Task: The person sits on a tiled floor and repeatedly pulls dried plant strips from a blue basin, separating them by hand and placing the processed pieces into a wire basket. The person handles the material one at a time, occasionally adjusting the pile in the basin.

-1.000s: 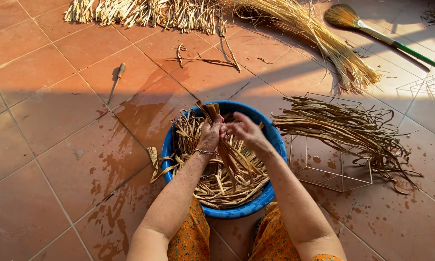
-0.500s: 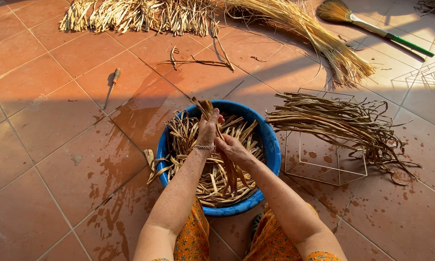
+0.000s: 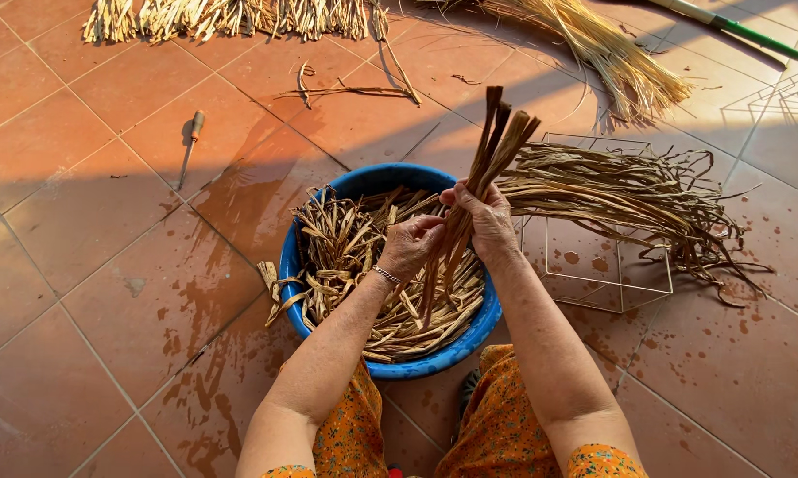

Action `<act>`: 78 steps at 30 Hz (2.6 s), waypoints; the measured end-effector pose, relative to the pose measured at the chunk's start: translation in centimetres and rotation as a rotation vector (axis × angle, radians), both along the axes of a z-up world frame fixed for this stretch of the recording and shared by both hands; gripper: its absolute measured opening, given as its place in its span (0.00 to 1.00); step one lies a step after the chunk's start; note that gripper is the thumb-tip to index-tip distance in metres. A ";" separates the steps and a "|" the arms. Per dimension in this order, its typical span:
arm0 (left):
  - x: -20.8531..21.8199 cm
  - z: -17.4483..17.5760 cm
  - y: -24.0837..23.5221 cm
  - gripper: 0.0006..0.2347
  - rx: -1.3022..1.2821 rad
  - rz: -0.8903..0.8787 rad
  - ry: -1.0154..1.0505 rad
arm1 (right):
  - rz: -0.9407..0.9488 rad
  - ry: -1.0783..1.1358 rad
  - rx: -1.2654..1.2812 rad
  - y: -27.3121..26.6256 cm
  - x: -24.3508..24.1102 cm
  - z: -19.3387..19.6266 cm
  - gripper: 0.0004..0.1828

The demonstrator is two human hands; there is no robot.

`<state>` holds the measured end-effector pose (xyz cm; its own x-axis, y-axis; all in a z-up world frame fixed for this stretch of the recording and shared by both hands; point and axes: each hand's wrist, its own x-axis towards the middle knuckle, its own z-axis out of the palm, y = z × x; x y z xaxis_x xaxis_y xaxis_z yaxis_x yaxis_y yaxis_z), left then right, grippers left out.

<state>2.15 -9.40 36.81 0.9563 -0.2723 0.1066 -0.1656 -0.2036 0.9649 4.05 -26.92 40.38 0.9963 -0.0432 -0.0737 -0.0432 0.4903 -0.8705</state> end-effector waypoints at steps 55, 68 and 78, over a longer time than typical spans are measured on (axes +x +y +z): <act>-3.7 -3.1 -2.7 0.12 0.376 -0.450 0.102 | -0.981 0.319 0.235 -23.2 2.7 -9.8 0.05; -4.2 -4.0 1.9 0.10 0.380 -0.529 -0.019 | -1.125 0.213 0.257 -32.6 0.6 -14.3 0.04; -4.4 -4.5 6.7 0.11 0.368 -0.591 -0.001 | -1.266 0.402 0.041 -35.0 -3.0 -13.8 0.03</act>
<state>-2.29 -2.73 32.30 0.6361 -0.7661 -0.0915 -0.3506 -0.3926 0.8503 1.07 -61.88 26.55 0.1790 -0.9096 -0.3749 0.2103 0.4077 -0.8886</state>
